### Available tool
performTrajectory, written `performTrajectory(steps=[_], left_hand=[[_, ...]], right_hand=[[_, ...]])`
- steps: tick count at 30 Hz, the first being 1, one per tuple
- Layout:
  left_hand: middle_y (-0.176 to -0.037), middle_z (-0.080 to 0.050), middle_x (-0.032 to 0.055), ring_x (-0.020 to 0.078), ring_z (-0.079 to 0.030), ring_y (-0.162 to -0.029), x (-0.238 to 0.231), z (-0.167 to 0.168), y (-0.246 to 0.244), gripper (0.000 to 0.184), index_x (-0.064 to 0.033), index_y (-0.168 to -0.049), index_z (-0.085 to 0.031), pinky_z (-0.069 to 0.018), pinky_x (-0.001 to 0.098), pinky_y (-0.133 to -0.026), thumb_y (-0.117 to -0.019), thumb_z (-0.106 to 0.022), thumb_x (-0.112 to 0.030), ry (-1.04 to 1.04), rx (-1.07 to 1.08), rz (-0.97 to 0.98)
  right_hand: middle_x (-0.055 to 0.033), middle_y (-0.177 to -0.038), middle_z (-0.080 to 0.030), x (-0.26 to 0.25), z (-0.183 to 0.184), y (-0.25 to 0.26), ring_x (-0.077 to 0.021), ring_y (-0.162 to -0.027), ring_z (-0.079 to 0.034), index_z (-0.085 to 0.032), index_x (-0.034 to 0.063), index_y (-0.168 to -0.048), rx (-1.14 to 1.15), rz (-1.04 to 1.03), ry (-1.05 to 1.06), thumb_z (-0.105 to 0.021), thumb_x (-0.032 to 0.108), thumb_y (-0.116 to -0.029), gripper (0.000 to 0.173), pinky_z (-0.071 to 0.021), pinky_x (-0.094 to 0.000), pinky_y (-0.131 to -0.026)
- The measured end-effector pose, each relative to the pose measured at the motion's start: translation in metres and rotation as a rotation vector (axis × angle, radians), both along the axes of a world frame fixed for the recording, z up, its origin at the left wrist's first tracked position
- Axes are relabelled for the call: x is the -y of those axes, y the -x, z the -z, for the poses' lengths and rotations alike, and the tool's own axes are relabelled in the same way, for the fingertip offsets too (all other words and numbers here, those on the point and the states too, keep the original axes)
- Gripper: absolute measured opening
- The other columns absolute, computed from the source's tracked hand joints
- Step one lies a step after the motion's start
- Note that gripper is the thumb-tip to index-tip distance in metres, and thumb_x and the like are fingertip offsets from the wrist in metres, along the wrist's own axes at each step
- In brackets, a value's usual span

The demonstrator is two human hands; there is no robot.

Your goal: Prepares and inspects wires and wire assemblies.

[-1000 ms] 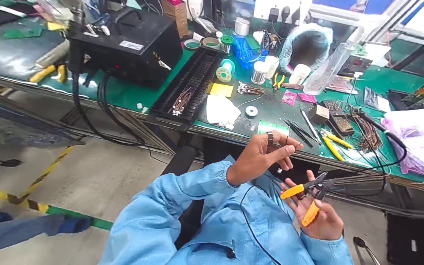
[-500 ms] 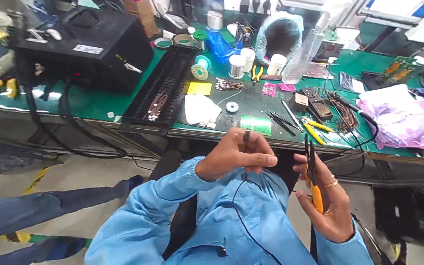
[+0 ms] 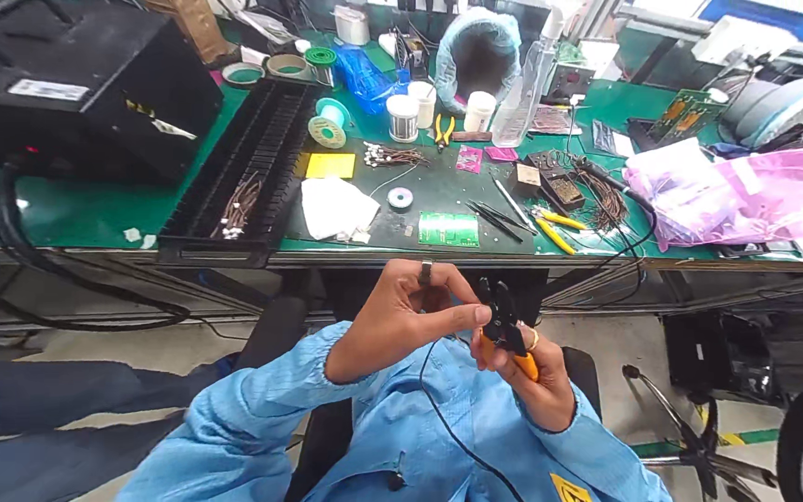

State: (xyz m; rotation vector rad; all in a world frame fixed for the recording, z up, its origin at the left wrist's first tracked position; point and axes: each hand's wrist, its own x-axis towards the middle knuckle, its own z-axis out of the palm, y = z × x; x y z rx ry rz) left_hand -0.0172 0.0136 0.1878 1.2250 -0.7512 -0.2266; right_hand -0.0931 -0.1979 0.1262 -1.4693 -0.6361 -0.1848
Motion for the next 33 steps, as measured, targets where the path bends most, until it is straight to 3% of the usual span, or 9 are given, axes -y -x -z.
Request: performTrajectory(steps=[8, 13, 33], left_hand=[[-0.083, -0.073, 0.0016, 0.0021, -0.062, -0.062, 0.0015, -0.0016, 0.0044, 0.006, -0.0019, -0.092, -0.071, -0.0515, 0.0159, -0.053, -0.0914, -0.076, -0.005, -0.013, -0.016, -0.062], [-0.084, -0.074, 0.0016, 0.002, -0.064, -0.064, 0.0031, -0.0009, 0.0032, 0.006, -0.0006, -0.093, -0.072, -0.0544, 0.0165, -0.056, -0.0893, -0.077, -0.002, -0.026, -0.009, -0.086], [-0.082, -0.074, 0.0004, 0.0008, -0.063, -0.062, 0.006, 0.0019, 0.0013, 0.008, 0.0004, -0.095, -0.073, -0.0534, 0.0154, -0.054, -0.0895, -0.078, -0.003, -0.065, -0.008, -0.112]], right_hand=[[-0.0115, -0.109, -0.068, -0.0007, -0.0015, 0.0021, -0.0161, -0.096, -0.068, -0.062, 0.0018, -0.134, 0.082, 0.132, 0.144, -0.057, 0.022, -0.1063, 0.035, -0.0613, -0.0327, -0.083], [-0.0105, -0.11, -0.068, -0.0019, -0.0032, 0.0028, -0.013, -0.096, -0.067, -0.059, 0.0019, -0.14, 0.111, 0.216, 0.242, -0.054, 0.024, -0.1075, 0.04, -0.0603, -0.0294, -0.083], [-0.0085, -0.097, -0.067, -0.0004, 0.0062, -0.0035, -0.0066, -0.082, -0.062, -0.061, 0.0042, -0.14, 0.235, 0.404, 0.407, -0.051, 0.031, -0.1082, 0.043, -0.0545, -0.0209, -0.073]])
